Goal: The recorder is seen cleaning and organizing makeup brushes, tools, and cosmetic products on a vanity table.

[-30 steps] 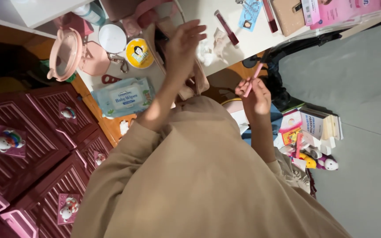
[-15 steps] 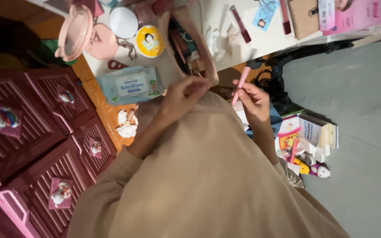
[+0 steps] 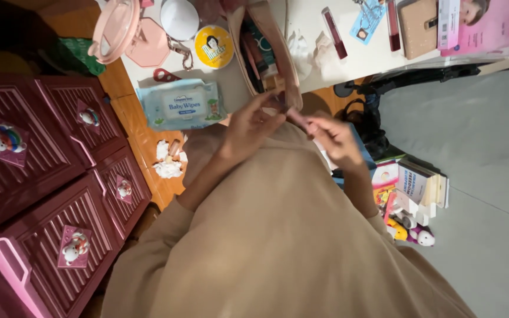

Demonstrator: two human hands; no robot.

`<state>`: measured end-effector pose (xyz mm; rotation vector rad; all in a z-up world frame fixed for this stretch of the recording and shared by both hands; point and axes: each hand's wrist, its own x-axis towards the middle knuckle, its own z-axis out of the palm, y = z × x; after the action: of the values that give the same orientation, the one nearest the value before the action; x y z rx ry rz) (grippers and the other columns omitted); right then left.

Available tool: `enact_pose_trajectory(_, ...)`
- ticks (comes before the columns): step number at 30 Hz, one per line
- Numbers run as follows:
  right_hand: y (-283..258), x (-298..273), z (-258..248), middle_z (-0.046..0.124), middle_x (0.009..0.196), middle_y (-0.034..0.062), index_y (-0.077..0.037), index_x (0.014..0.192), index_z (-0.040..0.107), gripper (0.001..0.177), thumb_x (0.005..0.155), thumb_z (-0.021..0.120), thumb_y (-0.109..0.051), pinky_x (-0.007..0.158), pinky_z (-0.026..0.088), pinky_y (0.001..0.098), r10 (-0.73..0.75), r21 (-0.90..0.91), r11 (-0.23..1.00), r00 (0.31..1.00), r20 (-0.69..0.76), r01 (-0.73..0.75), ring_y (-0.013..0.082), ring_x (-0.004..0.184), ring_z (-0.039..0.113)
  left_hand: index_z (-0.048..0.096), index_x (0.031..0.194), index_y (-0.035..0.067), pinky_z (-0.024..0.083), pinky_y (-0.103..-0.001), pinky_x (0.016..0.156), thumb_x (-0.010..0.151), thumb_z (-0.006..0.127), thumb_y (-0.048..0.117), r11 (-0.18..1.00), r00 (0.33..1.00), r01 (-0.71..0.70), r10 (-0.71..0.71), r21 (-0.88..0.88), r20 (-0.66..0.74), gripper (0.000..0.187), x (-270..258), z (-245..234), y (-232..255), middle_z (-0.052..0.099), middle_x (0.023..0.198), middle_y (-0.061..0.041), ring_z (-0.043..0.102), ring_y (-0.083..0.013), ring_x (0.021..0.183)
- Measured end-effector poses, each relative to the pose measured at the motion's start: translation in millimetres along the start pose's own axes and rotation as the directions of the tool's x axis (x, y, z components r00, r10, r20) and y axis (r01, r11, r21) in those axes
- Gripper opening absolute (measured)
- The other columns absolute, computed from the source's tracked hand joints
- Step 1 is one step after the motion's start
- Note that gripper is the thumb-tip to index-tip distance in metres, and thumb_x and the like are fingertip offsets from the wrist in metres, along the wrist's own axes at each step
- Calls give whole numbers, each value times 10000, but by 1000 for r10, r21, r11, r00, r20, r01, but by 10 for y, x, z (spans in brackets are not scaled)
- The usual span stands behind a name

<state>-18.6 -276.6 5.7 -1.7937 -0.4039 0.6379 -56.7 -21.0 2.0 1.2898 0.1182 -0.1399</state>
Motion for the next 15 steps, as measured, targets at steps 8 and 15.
enact_pose_trajectory(8,229,-42,304,575,913,33,38,1385,576,376,1082,564,-185,759,444,281,21,775,613,977,-211,154,114,796,498,697,1252,-30,564,-231,805,1044,670,66,978,1000,13,-16,-207,-9,231,52,6,-185,724,1035,-47,686,-84,891)
enact_pose_trajectory(15,-91,30,344,611,876,105,121,1208,607,366,1152,507,-227,700,445,281,80,608,776,930,-359,168,143,751,536,728,1155,-42,561,-274,717,984,732,101,977,989,-121,104,173,101,224,-36,110,406,713,962,-96,700,-144,806)
